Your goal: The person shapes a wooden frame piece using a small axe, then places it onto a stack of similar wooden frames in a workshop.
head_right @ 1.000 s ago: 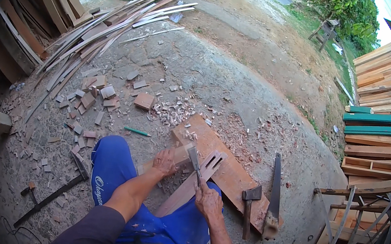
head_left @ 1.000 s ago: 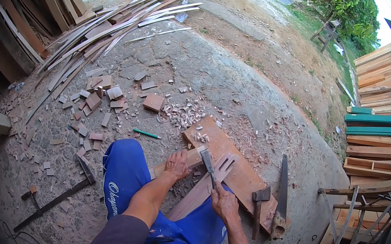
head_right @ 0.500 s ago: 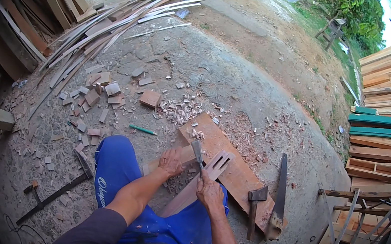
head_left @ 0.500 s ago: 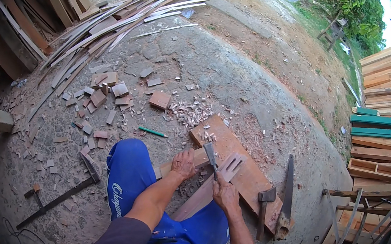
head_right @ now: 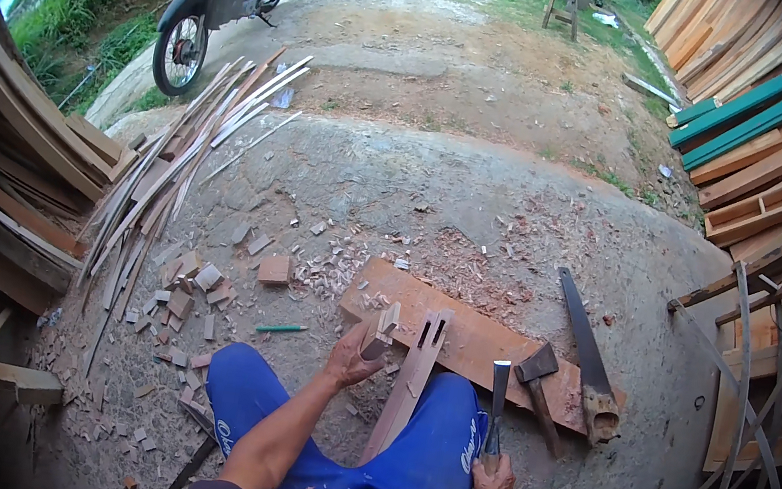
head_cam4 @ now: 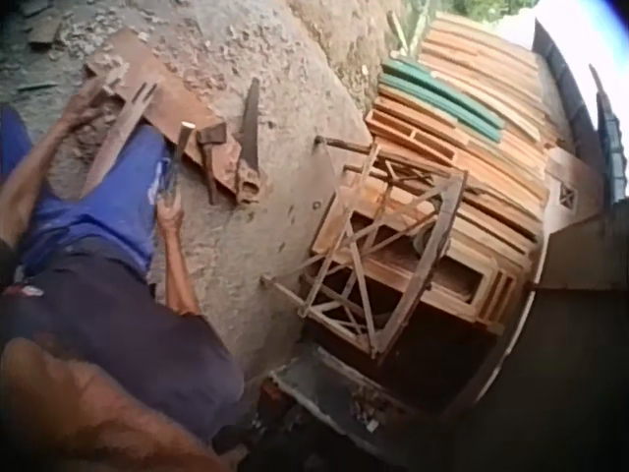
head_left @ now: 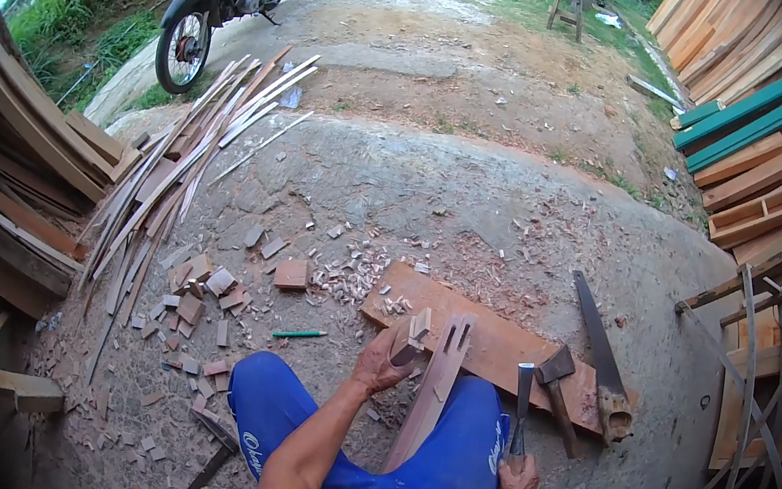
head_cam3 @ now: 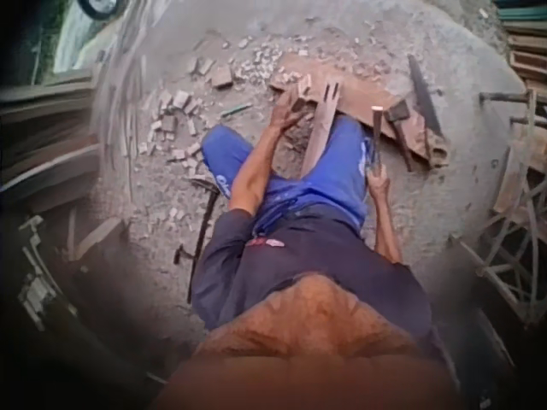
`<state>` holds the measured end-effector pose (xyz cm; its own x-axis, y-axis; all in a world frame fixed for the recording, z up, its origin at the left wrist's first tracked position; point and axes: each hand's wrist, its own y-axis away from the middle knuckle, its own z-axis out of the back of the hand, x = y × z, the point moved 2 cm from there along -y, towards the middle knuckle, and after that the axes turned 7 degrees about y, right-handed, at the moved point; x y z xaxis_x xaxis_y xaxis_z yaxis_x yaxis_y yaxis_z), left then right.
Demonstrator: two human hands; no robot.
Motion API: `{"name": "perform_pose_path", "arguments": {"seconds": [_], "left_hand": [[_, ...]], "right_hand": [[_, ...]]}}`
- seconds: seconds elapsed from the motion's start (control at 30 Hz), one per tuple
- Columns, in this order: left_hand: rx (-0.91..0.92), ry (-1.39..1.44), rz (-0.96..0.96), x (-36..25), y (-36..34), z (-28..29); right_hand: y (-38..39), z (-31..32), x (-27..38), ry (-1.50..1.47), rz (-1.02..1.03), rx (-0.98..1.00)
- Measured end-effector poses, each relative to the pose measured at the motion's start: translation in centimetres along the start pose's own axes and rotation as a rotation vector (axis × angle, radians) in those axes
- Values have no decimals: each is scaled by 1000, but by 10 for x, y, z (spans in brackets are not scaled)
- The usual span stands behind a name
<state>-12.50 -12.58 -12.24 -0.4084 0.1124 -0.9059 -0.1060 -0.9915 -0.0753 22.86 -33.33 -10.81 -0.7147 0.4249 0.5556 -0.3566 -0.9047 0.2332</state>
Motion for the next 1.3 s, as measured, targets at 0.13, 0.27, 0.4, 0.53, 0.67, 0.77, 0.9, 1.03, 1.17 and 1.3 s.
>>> {"name": "perform_pose_path", "arguments": {"seconds": [0.13, 0.27, 0.4, 0.53, 0.67, 0.77, 0.9, 1.03, 1.17, 1.3], "left_hand": [[36, 111, -85, -41, -11, 0], [9, 167, -129, -57, -14, -7], [44, 91, -82, -50, -16, -16], [43, -240, 58, -17, -4, -19], [26, -477, 316, 33, 22, -22], [-14, -533, 250, 61, 28, -29], [-41, -610, 227, 74, 29, -37], [-37, -595, 288, 71, 30, -40], [-30, -576, 310, 71, 30, -38], [-30, -563, 310, 75, 29, -37]], "right_hand": [[27, -9, -56, 23, -78, -55], [50, -19, -84, 65, -173, 26], [59, -4, -63, 37, -148, 27], [33, 30, 10, -70, -11, 29], [1, 40, 93, -35, 297, 42], [-14, 29, 139, 66, 608, 80], [-33, 6, 166, 206, 450, 254], [-47, -12, 183, 324, 457, 335], [-54, -22, 196, 411, 451, 390], [-52, -20, 205, 472, 456, 449]]}}
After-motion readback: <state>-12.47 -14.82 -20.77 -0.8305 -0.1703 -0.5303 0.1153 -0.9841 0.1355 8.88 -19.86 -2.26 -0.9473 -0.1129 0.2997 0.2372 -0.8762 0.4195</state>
